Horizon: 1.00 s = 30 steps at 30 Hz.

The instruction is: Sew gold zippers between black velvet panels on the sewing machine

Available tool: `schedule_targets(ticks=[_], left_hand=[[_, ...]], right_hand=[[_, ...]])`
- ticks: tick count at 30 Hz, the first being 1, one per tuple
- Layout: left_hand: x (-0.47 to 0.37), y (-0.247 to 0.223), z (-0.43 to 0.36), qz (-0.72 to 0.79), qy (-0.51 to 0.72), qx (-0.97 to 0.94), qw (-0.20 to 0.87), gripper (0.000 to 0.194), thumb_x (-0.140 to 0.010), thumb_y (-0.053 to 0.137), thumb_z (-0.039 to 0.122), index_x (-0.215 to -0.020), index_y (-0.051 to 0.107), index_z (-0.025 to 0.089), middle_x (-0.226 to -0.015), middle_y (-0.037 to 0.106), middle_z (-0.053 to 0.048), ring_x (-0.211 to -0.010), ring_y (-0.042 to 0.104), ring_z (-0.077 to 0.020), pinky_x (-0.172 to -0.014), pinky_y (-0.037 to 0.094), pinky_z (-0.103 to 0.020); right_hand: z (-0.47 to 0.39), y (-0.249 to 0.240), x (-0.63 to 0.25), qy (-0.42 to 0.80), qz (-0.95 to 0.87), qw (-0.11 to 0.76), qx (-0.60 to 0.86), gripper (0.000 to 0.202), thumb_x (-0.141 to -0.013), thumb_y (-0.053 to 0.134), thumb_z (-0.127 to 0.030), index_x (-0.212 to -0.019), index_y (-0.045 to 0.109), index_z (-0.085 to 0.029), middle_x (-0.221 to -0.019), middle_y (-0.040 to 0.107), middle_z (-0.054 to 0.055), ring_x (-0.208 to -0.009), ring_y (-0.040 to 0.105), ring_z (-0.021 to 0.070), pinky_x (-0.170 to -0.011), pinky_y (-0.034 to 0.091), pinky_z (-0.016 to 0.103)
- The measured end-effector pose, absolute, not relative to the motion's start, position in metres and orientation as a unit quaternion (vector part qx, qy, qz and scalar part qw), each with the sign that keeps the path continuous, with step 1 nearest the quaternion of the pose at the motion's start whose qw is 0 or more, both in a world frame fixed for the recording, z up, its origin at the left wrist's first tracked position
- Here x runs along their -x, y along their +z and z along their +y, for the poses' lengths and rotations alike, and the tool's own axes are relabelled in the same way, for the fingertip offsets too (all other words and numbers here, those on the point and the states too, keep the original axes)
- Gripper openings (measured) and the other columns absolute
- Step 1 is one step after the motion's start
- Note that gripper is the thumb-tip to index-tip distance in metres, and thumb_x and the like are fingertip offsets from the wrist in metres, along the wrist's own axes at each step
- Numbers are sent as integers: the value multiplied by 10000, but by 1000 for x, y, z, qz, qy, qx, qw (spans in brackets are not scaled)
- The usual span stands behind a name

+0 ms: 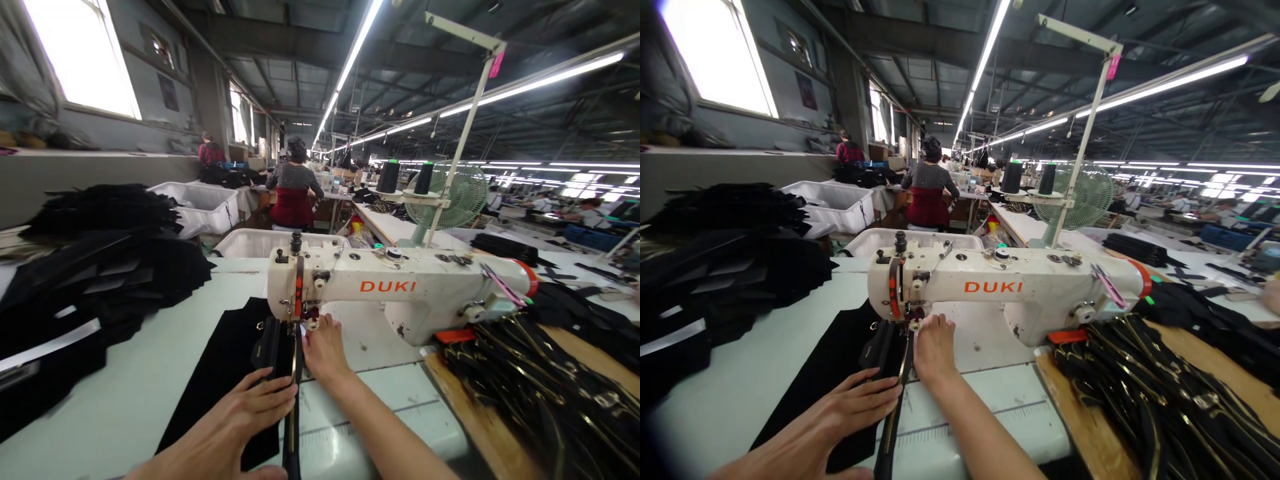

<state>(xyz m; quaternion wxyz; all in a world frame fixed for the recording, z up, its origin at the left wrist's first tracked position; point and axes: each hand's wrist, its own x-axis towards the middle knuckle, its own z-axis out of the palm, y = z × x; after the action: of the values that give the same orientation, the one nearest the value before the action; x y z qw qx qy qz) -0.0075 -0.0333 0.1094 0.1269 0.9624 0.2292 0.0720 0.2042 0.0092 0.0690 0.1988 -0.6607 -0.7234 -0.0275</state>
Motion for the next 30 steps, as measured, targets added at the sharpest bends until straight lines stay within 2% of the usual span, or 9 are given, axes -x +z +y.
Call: schedule_targets(ticks=[5,9,12,15,17,19,22,27,30], left_hand=[[0,122,-35,210,52,-969,122,585,-880,703,444,-1401,559,221,-1414,564,-99,-1326,500,-343,-1105,380,-570],[1,123,-36,206,55,-970,119,569,-898,693,422,-1415,545,238,-1416,568,-101,-1336,494,-334,-1127,354,-567],[10,112,-36,209,84,-967,117,635,-878,719,468,-1449,502,292,-1439,556,-77,-1338,495,-333,-1099,420,-522],[16,102,-35,196,122,-969,82,689,-828,746,539,-1439,514,322,-1429,575,-69,-1288,555,-333,-1054,480,-470],[17,100,-33,181,152,-970,61,651,-833,754,490,-1419,535,311,-1358,628,-65,-1216,612,-300,-1058,476,-432],[14,102,-31,170,173,-968,64,538,-896,707,362,-1405,541,307,-1258,680,-36,-1131,656,-240,-1074,456,-381],[10,106,-24,167,176,-965,97,452,-962,600,214,-1395,535,324,-1170,706,3,-1064,675,-190,-1097,424,-340],[8,108,-14,173,186,-961,111,501,-960,565,173,-1422,492,354,-1207,699,12,-1094,669,-195,-1121,392,-347],[8,107,-10,185,212,-957,71,540,-903,637,245,-1415,493,334,-1253,683,-5,-1119,660,-211,-1127,384,-358]], right_hand=[[20,63,-196,-27,-707,213,674,183,-947,522,-100,-1006,687,-154,-1090,649,135,-1099,545,313,-910,443,477],[45,60,-206,-15,-711,226,666,111,-937,618,-158,-1037,666,-158,-1159,629,75,-1178,534,284,-967,440,480],[41,62,-222,-13,-726,239,644,154,-891,672,-149,-1043,652,-130,-1124,634,102,-1120,577,275,-943,483,437],[16,63,-232,-18,-773,256,580,233,-893,612,-98,-1123,624,-136,-1169,622,133,-1116,583,261,-955,500,398],[-2,62,-233,-10,-819,254,515,283,-871,601,-68,-1126,623,-188,-1174,643,85,-1120,592,226,-1022,472,385],[-13,58,-231,1,-847,252,469,347,-825,599,-21,-1117,619,-207,-1178,661,53,-1127,604,206,-1087,431,399],[-16,50,-227,2,-849,274,452,414,-797,556,18,-1155,596,-185,-1225,661,70,-1155,613,218,-1106,428,448],[-8,39,-228,-39,-852,278,443,494,-832,485,-3,-1301,521,-155,-1362,601,105,-1256,566,249,-1107,433,501],[-8,39,-229,-50,-851,268,449,535,-842,459,-12,-1356,488,-157,-1375,593,110,-1249,570,263,-1098,434,520]])
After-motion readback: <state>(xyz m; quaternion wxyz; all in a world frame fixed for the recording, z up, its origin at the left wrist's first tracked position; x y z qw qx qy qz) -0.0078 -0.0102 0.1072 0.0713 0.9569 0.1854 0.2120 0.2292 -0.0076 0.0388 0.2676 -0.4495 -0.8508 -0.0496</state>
